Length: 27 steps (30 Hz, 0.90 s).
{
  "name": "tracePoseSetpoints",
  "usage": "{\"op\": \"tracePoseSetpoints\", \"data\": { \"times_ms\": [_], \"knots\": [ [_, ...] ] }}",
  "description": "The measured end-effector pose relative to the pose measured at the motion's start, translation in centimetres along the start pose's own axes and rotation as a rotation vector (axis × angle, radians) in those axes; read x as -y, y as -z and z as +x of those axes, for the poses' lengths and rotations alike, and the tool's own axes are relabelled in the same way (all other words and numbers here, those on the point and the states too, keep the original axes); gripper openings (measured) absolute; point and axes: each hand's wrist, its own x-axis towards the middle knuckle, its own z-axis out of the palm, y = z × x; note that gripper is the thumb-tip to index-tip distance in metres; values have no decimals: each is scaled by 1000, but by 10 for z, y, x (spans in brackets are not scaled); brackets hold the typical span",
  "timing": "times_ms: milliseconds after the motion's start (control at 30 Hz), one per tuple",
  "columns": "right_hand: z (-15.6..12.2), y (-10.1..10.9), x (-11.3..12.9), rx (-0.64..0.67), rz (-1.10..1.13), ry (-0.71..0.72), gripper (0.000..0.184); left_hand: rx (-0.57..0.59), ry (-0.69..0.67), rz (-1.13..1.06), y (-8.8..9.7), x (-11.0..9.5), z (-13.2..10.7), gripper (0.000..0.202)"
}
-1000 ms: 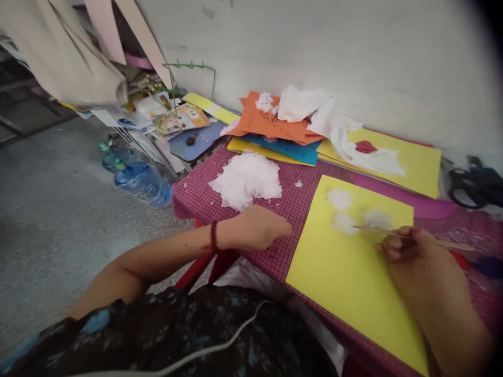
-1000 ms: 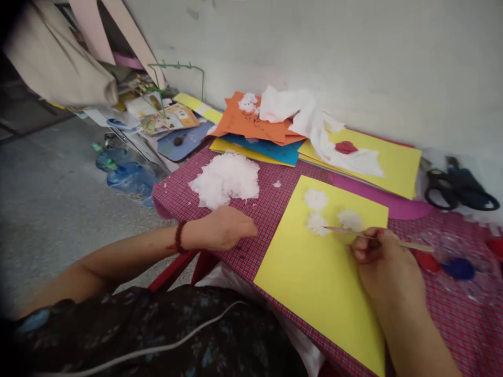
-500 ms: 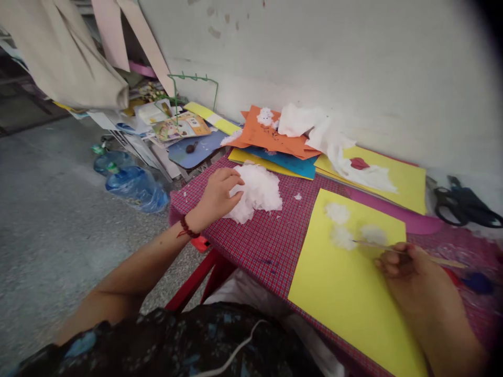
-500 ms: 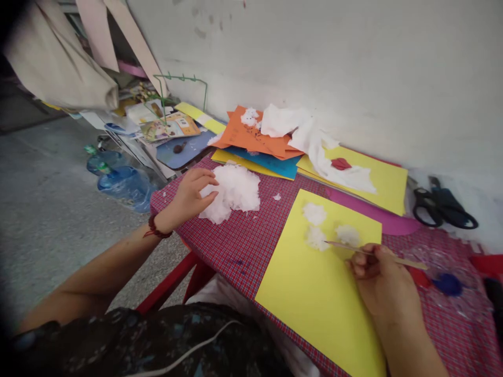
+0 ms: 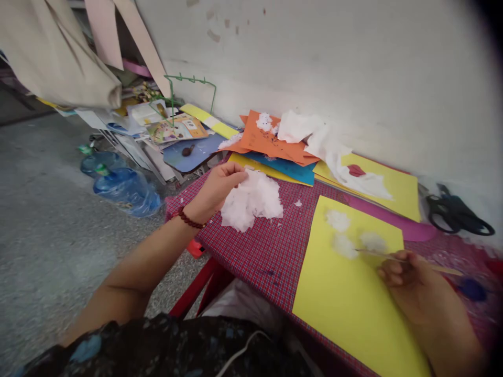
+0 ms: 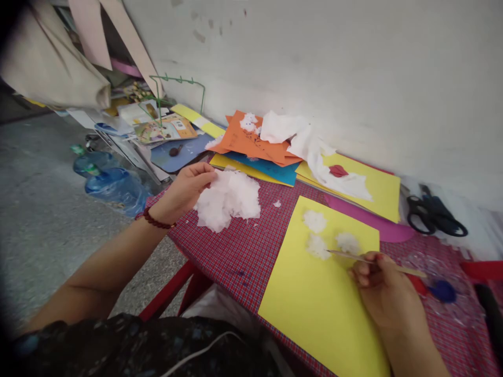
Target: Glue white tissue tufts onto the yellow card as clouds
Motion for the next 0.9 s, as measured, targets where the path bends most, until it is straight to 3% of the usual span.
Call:
{"op": "tracePoseSetpoints", "data": {
  "times_ms": [100,267,433,600,700,800,900],
  "knots": [
    [11,7,-9,64,127,-226,26,65,49,-135,-1,-5,-4,10],
    [0,4,2,67,252,-281,26,202,99,-257,-20,-5,-15,17],
    [-13,-9,17,100,351,-219,26,394,116,-299,-70,-7,-21,28],
    [-10,-6,8,214,282,-47,31,596,74,-223,-139,-21,-17,10],
    [-13,-5,5,257,235,-32,31,634,-1,-209,-175,-24,-10,6],
    [-15,-6,4,297,184,-18,31,599,-79,-174,-193,-18,-7,8],
    [-14,-8,2,322,137,16,29,566,-86,-130,-195,-7,-9,8]
  ]
}}
